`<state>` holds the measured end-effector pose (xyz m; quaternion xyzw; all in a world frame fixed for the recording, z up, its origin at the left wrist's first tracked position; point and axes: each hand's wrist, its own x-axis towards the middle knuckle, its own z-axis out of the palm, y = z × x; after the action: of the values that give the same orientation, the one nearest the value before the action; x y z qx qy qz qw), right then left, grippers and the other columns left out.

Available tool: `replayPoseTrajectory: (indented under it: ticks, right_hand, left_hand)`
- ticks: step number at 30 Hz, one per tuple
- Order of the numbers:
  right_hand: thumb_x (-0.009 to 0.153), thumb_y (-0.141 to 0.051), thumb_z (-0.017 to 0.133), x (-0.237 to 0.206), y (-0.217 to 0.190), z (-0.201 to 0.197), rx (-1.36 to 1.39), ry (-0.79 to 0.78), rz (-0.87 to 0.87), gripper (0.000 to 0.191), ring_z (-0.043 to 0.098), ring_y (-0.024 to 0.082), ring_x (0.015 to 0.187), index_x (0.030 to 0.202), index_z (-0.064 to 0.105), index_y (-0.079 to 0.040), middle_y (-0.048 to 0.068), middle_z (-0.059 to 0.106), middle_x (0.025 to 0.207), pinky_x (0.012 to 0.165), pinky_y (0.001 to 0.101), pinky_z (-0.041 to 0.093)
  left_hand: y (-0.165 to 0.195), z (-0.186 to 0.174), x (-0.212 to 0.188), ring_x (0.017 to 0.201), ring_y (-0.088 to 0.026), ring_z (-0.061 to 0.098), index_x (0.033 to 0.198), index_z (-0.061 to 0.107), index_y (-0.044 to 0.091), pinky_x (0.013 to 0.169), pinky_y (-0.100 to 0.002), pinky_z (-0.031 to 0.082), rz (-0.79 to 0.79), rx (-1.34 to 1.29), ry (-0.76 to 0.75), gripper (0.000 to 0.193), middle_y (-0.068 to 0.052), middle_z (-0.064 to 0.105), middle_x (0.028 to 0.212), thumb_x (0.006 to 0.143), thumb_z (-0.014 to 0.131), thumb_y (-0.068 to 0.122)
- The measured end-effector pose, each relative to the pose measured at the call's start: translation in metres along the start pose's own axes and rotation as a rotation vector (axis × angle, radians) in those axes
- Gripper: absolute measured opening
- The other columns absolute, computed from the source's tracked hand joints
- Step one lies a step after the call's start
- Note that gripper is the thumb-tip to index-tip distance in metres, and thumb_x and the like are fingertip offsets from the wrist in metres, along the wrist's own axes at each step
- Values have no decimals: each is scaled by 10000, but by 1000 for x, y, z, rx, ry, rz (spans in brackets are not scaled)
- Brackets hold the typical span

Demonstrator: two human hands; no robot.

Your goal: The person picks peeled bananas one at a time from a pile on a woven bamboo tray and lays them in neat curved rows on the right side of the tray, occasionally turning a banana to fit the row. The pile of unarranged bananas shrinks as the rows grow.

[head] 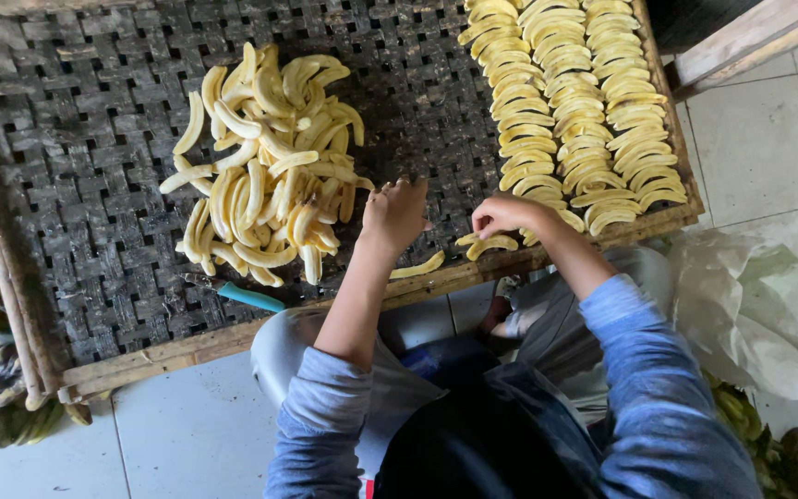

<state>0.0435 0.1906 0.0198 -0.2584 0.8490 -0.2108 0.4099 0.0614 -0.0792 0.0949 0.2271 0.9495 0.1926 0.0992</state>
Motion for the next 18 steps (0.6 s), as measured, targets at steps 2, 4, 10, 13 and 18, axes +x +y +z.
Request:
replayPoseTrajectory:
  ticks: [2, 4, 10, 13, 18]
  right_hand:
    - [804, -194, 827, -4, 2, 3, 45, 21, 0, 193, 721, 154, 773, 953, 775, -84, 38, 780, 852, 697, 339, 549]
    - [824, -188, 812, -6, 4, 6, 123, 42, 1, 192, 706, 157, 777, 961, 763, -62, 46, 774, 841, 703, 335, 547]
    - [865, -219, 784, -14, 12, 20, 278, 5, -57, 228, 692, 145, 823, 1032, 745, -69, 26, 769, 885, 742, 324, 557]
    - [872, -228, 776, -25, 17, 31, 216, -113, 102, 222, 716, 153, 875, 1056, 771, -103, 6, 783, 969, 774, 321, 545]
    - [823, -206, 795, -42, 20, 46, -93, 181, 67, 148, 722, 221, 861, 925, 752, -109, 52, 745, 897, 753, 362, 541]
  left_hand:
    - [1, 1, 1, 1058, -342, 692, 1075, 627, 79, 859, -468, 544, 10, 9, -8, 529, -124, 705, 1048, 706, 903, 338]
    - [2, 3, 2, 1050, -342, 694, 1072, 627, 75, 858, -470, 544, 19, 5, -5, 531, -131, 704, 1045, 704, 906, 337]
    - [1, 6, 3, 1053, -345, 692, 1093, 621, 61, 868, -470, 541, 12, 7, -8, 554, -136, 708, 1044, 700, 905, 330]
    - [4, 6, 6, 1075, -334, 688, 1083, 622, 57, 879, -470, 540, -10, 6, -74, 519, -125, 710, 1051, 735, 889, 334]
    - [7, 7, 6, 1074, -336, 681, 1098, 618, 53, 888, -482, 526, 8, 13, -66, 552, -129, 710, 1043, 711, 896, 334]
